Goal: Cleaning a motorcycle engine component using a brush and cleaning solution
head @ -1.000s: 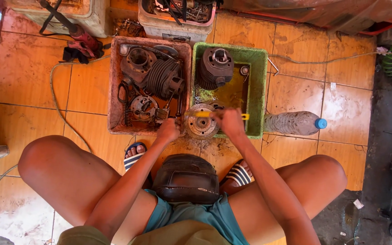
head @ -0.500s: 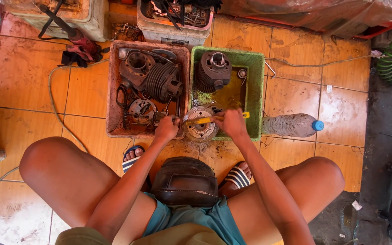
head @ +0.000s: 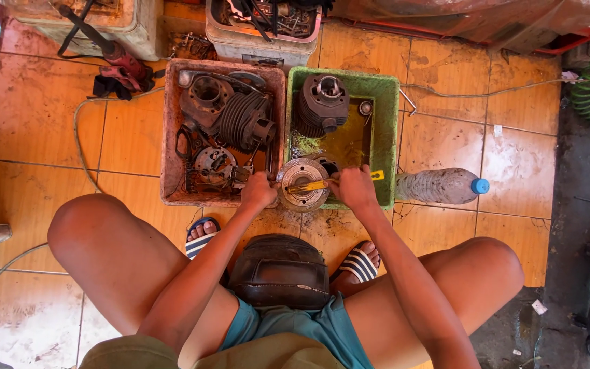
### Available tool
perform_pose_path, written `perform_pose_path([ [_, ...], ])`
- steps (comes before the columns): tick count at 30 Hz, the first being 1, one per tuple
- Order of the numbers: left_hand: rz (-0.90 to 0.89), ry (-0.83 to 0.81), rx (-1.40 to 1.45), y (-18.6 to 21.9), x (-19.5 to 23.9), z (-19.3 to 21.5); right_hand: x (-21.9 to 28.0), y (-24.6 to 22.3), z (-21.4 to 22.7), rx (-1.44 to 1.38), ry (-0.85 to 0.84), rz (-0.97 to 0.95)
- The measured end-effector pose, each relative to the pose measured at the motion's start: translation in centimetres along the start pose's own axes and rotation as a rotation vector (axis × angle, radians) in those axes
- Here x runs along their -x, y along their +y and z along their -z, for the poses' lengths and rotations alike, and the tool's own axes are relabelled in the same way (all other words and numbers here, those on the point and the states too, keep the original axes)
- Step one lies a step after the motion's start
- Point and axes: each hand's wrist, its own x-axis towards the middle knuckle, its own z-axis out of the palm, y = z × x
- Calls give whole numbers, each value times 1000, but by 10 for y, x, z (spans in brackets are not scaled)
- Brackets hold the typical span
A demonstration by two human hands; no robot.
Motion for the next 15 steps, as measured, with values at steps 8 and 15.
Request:
perform_pose_path([
  [8, 53, -40, -89, -4, -10, -4, 18, 13, 0, -288, -113, -4],
  [15, 56, -56, -137, 10, 3, 3, 35, -6, 51, -105, -191, -5],
])
